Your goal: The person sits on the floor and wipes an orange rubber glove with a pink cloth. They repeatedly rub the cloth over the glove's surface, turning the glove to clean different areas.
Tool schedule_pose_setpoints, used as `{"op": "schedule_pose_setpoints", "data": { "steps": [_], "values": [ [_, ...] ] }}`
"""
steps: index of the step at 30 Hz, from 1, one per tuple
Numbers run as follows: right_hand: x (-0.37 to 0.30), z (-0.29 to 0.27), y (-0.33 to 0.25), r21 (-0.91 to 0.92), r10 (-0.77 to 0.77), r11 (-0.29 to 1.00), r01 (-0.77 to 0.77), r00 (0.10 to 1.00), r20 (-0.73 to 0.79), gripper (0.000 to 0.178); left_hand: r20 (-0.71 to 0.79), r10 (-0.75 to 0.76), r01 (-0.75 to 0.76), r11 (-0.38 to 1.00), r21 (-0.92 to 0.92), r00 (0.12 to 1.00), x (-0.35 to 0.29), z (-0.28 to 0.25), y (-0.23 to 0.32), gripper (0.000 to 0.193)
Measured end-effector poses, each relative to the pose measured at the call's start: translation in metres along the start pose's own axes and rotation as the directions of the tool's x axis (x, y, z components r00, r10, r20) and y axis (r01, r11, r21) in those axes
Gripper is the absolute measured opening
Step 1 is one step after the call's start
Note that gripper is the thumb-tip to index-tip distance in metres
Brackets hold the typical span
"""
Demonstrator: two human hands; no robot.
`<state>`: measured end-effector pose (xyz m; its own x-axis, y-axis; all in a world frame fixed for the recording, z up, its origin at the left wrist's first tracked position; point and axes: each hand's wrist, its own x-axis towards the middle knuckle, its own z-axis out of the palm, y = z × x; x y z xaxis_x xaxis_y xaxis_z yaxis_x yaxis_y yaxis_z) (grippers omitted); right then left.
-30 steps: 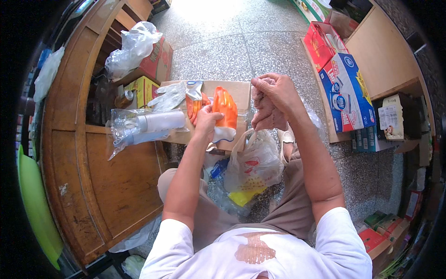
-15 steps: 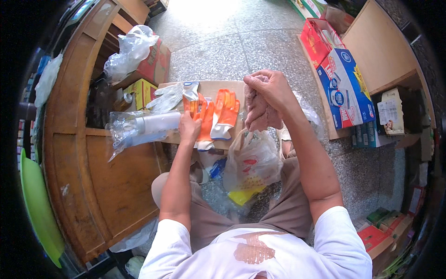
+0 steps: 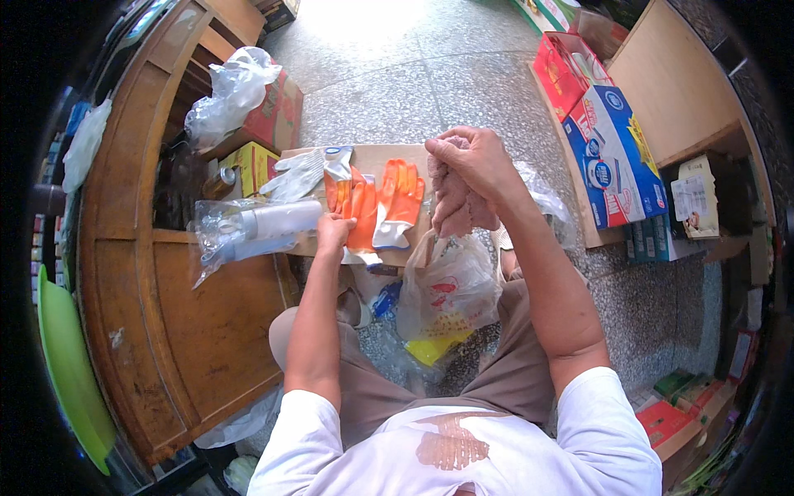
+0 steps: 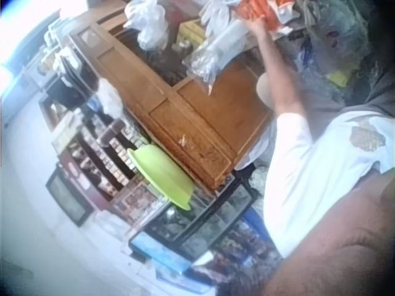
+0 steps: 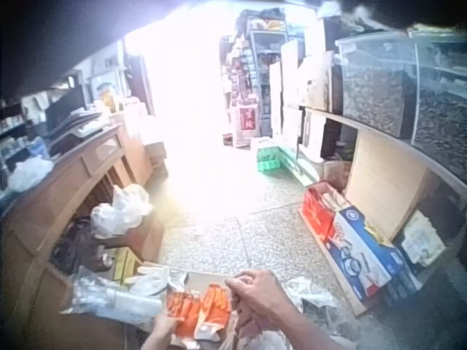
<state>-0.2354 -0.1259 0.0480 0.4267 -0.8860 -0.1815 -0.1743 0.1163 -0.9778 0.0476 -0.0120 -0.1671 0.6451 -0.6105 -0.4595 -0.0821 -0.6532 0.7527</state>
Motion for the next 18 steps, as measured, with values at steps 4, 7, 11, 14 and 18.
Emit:
{"op": "schedule_pose_setpoints", "data": {
  "steps": [4, 7, 11, 14, 18],
  "values": [
    [-0.002, 0.005, -0.007, 0.02, 0.038, 0.999, -0.038, 0.999, -0.013, 0.024, 0.1, 0.074, -0.049, 0.971, -0.236, 0.992, -0.033, -0.036, 0.053, 0.016],
    [-0.001, 0.009, -0.008, 0.045, 0.05, 0.998, -0.051, 0.999, 0.022, 0.027, 0.143, 0.203, -0.132, 0.909, -0.394, 0.969, -0.046, -0.063, 0.082, 0.016],
    [0.016, 0.009, 0.018, 0.144, 0.054, 0.987, -0.072, 0.991, 0.122, 0.025, 0.287, 0.312, -0.035, 0.73, -0.682, 0.906, -0.078, -0.068, 0.122, 0.025],
    [0.017, 0.015, 0.02, 0.242, 0.039, 0.967, -0.084, 0.982, 0.187, 0.019, 0.362, 0.415, 0.036, 0.615, -0.788, 0.835, -0.085, -0.061, 0.122, 0.032],
    [0.019, 0.023, 0.025, 0.095, -0.143, 0.986, 0.138, 0.988, 0.058, 0.02, 0.413, 0.477, 0.107, 0.546, -0.831, 0.776, -0.097, -0.044, 0.132, 0.038]
  ]
}}
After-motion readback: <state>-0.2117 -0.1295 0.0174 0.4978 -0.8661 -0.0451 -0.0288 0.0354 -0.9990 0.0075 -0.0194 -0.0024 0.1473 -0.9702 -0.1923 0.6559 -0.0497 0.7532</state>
